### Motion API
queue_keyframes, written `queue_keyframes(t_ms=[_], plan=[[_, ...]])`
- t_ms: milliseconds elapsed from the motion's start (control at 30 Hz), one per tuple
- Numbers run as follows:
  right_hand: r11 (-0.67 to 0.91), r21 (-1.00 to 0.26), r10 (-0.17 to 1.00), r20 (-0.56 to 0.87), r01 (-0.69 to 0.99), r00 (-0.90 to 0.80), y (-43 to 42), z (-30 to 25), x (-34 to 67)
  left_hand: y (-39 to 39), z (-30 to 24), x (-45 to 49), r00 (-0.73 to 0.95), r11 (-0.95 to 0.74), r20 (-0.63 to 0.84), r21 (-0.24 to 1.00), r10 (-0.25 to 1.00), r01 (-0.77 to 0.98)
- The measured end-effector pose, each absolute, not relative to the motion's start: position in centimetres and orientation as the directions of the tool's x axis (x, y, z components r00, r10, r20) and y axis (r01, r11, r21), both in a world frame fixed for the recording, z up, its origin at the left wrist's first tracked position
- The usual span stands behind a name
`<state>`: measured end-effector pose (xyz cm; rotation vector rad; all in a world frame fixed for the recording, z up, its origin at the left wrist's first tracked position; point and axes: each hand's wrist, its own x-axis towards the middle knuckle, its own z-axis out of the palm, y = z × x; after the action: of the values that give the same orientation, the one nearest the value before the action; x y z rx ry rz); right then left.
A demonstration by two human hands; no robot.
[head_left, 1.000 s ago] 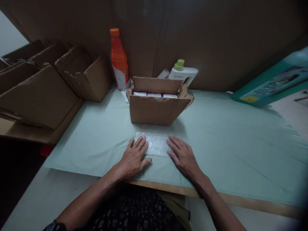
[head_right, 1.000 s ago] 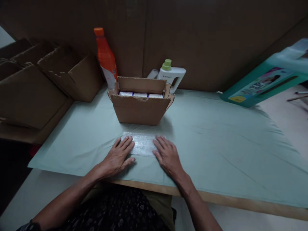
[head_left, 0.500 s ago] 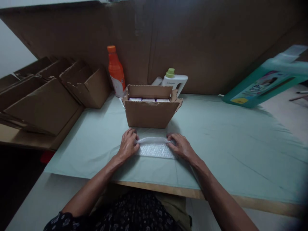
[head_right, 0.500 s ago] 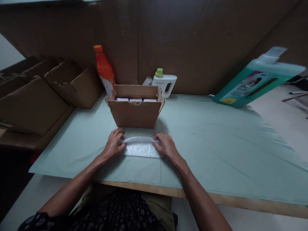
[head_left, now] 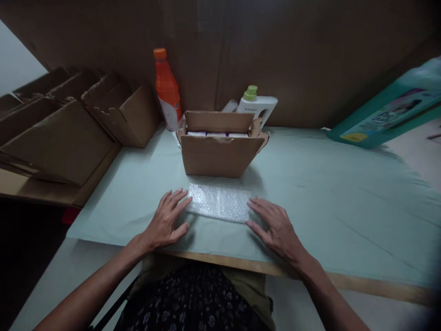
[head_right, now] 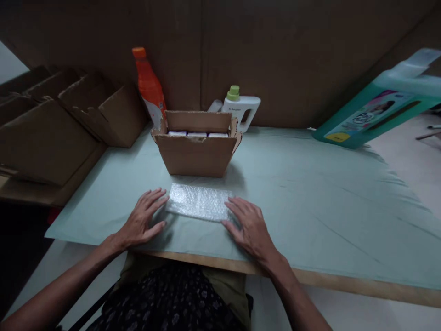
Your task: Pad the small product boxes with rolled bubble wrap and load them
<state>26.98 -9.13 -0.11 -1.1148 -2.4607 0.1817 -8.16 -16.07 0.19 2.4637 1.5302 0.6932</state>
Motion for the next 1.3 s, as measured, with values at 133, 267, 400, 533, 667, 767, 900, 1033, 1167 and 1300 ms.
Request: queue_keyframes(t_ms=[133,267,400,533,667,767,900,1033,1167,1300], plan=[[0.667,-0.322,0.744,0.271,0.671,-0.610,-7.8,0.5,22.8,-13.5,0.5,-4.5,0.443,-0.480,0.184,0.334,0.877,0.811],[0.751,-0.261,0.650,0.137,0.606,-0.747,-7.3,-1.1,19.0,-12.3,-1.0,-2.9,0.447,-0.429,-0.014,0.254,0.894,0.867],[0.786,-0.198,0.613,0.132,0.586,-0.779,-7.4,-3.2,21.0,-14.4,-2.7,-3.4,0.380,-0.372,-0.002,0.201,0.925,0.906],[0.756,-0.178,0.654,0.153,0.630,-0.741,-6.8,-3.7,25.3,-15.6,-2.8,-3.0,0.328,-0.320,0.003,0.223,0.945,0.921],[0.607,-0.245,0.790,0.281,0.756,-0.544,-6.3,-2.9,27.3,-15.4,-1.8,-3.7,0.304,-0.310,0.072,0.345,0.950,0.886],[0.456,-0.286,0.867,0.358,0.843,-0.348,-6.4,-2.5,26.8,-15.0,-0.8,-5.2,0.091,-0.143,0.145,0.413,0.985,0.899],[0.405,-0.305,0.895,0.323,0.862,-0.307,-7.1,-2.8,24.7,-14.0,-0.1,-5.5,-0.102,0.077,0.052,0.355,0.993,0.932],[0.371,-0.540,0.921,0.314,0.755,-0.228,-8.2,-2.8,23.0,-13.4,-0.3,-4.0,-0.119,0.098,0.023,0.430,0.993,0.898],[0.205,-0.782,0.978,0.186,0.589,-0.095,-9.3,-2.1,23.2,-14.0,-0.5,-3.4,-0.221,0.166,0.006,0.644,0.975,0.747],[0.224,-0.792,0.974,0.157,0.568,-0.166,-9.7,-1.8,24.1,-14.5,-1.0,-4.0,-0.121,0.064,0.024,0.739,0.992,0.671]])
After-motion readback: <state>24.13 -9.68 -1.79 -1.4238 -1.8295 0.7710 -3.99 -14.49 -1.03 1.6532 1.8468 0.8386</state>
